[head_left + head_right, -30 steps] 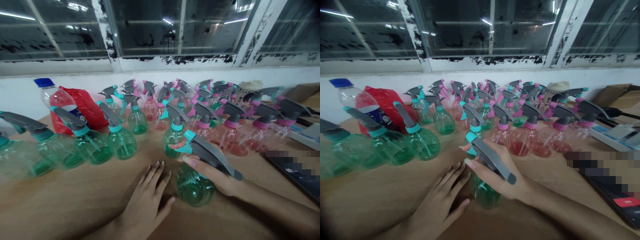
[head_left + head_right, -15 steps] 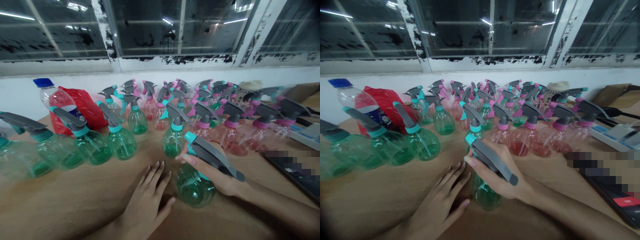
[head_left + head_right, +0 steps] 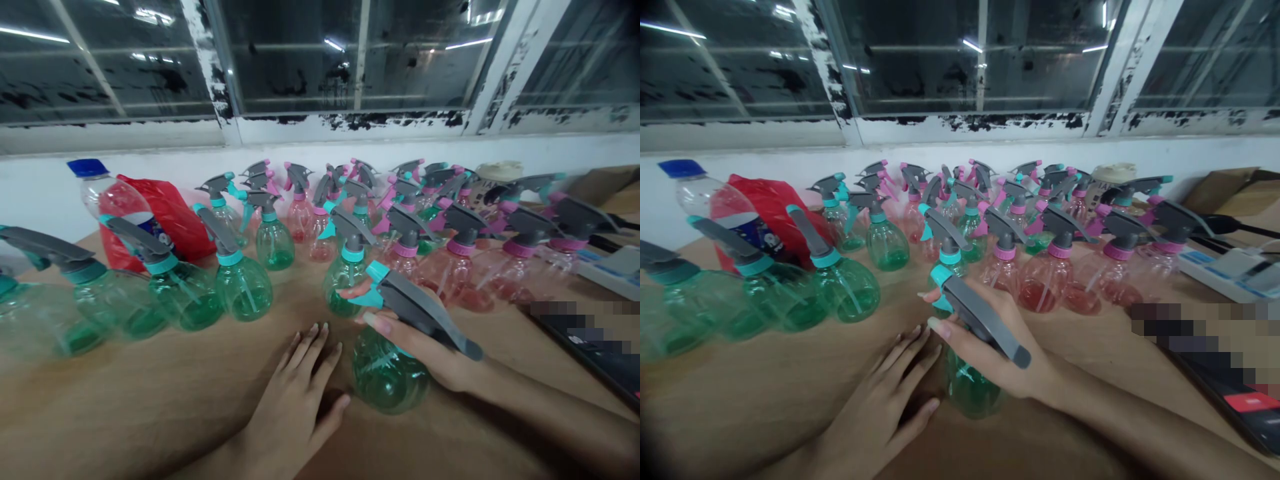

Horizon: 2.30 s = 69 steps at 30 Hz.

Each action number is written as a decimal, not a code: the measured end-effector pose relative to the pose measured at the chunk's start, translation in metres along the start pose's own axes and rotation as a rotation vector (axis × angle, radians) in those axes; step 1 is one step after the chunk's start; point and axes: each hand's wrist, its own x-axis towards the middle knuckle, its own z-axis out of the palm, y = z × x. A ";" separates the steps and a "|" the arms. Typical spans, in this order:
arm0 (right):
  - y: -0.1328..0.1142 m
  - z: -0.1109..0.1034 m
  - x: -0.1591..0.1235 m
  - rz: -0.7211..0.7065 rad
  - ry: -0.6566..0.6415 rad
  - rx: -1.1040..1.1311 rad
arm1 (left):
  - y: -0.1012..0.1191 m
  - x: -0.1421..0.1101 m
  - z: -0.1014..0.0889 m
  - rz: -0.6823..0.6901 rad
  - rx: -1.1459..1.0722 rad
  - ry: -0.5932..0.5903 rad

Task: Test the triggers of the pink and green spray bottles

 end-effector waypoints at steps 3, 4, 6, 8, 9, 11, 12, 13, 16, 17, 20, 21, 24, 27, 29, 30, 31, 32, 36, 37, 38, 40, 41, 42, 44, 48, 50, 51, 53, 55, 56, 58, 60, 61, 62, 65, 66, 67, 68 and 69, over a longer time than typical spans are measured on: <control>0.000 -0.001 -0.001 0.012 -0.005 -0.007 | 0.000 0.000 0.000 -0.004 -0.006 0.002; 0.000 -0.001 -0.001 0.008 -0.001 -0.012 | 0.000 0.000 0.000 -0.001 -0.008 0.005; 0.001 -0.001 -0.001 0.004 0.009 -0.021 | 0.000 0.000 0.001 0.005 -0.012 0.012; 0.001 -0.001 -0.001 -0.003 0.018 -0.027 | 0.000 0.000 0.001 0.007 -0.012 0.014; 0.001 -0.001 -0.001 -0.006 0.018 -0.026 | 0.000 -0.001 0.001 0.007 -0.013 0.014; 0.000 0.000 -0.001 -0.012 0.014 -0.024 | 0.000 0.000 0.002 0.008 -0.016 0.010; 0.000 0.000 0.000 -0.013 0.012 -0.024 | 0.000 0.000 0.002 0.009 -0.016 0.006; -0.001 0.000 0.000 -0.010 0.009 -0.025 | 0.000 0.000 0.002 0.010 -0.016 0.003; -0.002 0.000 0.001 -0.002 0.018 -0.031 | 0.000 0.001 0.002 0.007 -0.006 -0.005; -0.002 -0.001 0.000 -0.001 0.021 -0.032 | 0.000 0.001 0.002 0.005 -0.003 -0.008; 0.000 -0.001 0.000 -0.003 0.016 -0.029 | 0.001 0.001 0.001 0.003 -0.001 -0.018; 0.001 -0.001 -0.001 0.001 0.008 -0.026 | 0.001 0.001 0.000 0.004 -0.001 -0.020; 0.000 -0.001 -0.001 0.013 0.002 -0.016 | 0.001 0.001 0.000 0.001 0.001 -0.020; -0.002 -0.001 -0.001 0.003 0.000 -0.019 | 0.000 0.001 0.000 0.002 -0.006 -0.010; -0.003 -0.002 0.000 -0.010 0.001 -0.021 | 0.000 0.001 0.000 0.006 -0.009 -0.006; -0.003 -0.001 0.000 -0.013 0.001 -0.022 | 0.000 0.001 0.000 0.005 -0.008 -0.007; -0.003 -0.001 0.000 -0.014 0.000 -0.023 | 0.000 0.001 0.000 0.002 -0.007 -0.010; -0.002 -0.001 0.000 -0.013 -0.002 -0.025 | 0.000 0.001 0.000 0.001 -0.006 -0.014; -0.001 -0.001 0.000 -0.019 0.005 -0.056 | 0.001 0.001 -0.001 -0.004 -0.006 -0.023; -0.001 -0.001 0.000 -0.033 0.022 -0.075 | 0.001 0.001 -0.001 -0.001 -0.006 -0.023; -0.002 -0.001 0.000 -0.050 0.040 -0.094 | 0.001 0.001 -0.001 0.003 -0.007 -0.022; -0.003 -0.002 0.001 -0.076 0.062 -0.124 | 0.001 0.001 -0.001 0.007 -0.014 -0.016; -0.003 -0.002 0.001 -0.080 0.057 -0.126 | 0.001 0.001 -0.001 0.006 -0.019 -0.012; -0.003 -0.002 0.001 -0.076 0.045 -0.120 | 0.001 0.001 -0.001 0.005 -0.025 -0.010; -0.002 -0.002 0.001 -0.056 0.014 -0.090 | 0.000 0.001 -0.001 0.001 -0.031 -0.008; 0.000 -0.002 -0.002 -0.031 -0.004 -0.032 | 0.000 0.000 0.000 0.000 -0.030 -0.014; 0.000 -0.001 -0.003 -0.018 -0.010 -0.020 | 0.000 0.000 -0.001 -0.005 -0.028 -0.016; 0.000 -0.001 -0.003 -0.007 -0.016 -0.020 | 0.000 0.000 -0.001 -0.008 -0.027 -0.018; -0.001 -0.001 -0.004 0.007 -0.023 -0.024 | 0.000 0.000 -0.001 -0.008 -0.022 -0.022; -0.001 -0.001 -0.003 -0.003 -0.016 -0.032 | 0.000 0.001 -0.002 -0.003 -0.016 -0.025; 0.000 -0.001 -0.003 -0.011 -0.010 -0.036 | 0.001 0.001 -0.002 0.001 -0.014 -0.025; 0.001 -0.001 -0.003 -0.019 -0.005 -0.042 | 0.001 0.001 -0.002 0.005 -0.013 -0.025; 0.003 -0.001 -0.004 -0.013 -0.010 -0.041 | 0.000 0.001 -0.002 0.005 -0.018 -0.024; 0.003 -0.002 -0.004 -0.010 -0.009 -0.038 | 0.000 0.001 -0.002 0.004 -0.021 -0.025; 0.003 -0.002 -0.004 -0.011 -0.007 -0.037 | 0.000 0.001 -0.002 0.001 -0.024 -0.026; 0.002 -0.003 -0.004 -0.011 0.000 -0.036 | 0.000 0.002 -0.002 -0.004 -0.030 -0.029; 0.001 -0.003 -0.004 -0.004 -0.003 -0.033 | 0.000 0.002 -0.002 -0.005 -0.033 -0.030; 0.000 -0.003 -0.003 0.001 -0.005 -0.029 | 0.000 0.002 -0.002 -0.006 -0.035 -0.032; 0.000 -0.003 -0.003 0.003 -0.005 -0.023 | 0.000 0.002 -0.002 -0.009 -0.037 -0.029; -0.001 -0.003 -0.002 -0.003 -0.002 -0.017 | 0.001 0.002 -0.001 -0.010 -0.040 -0.028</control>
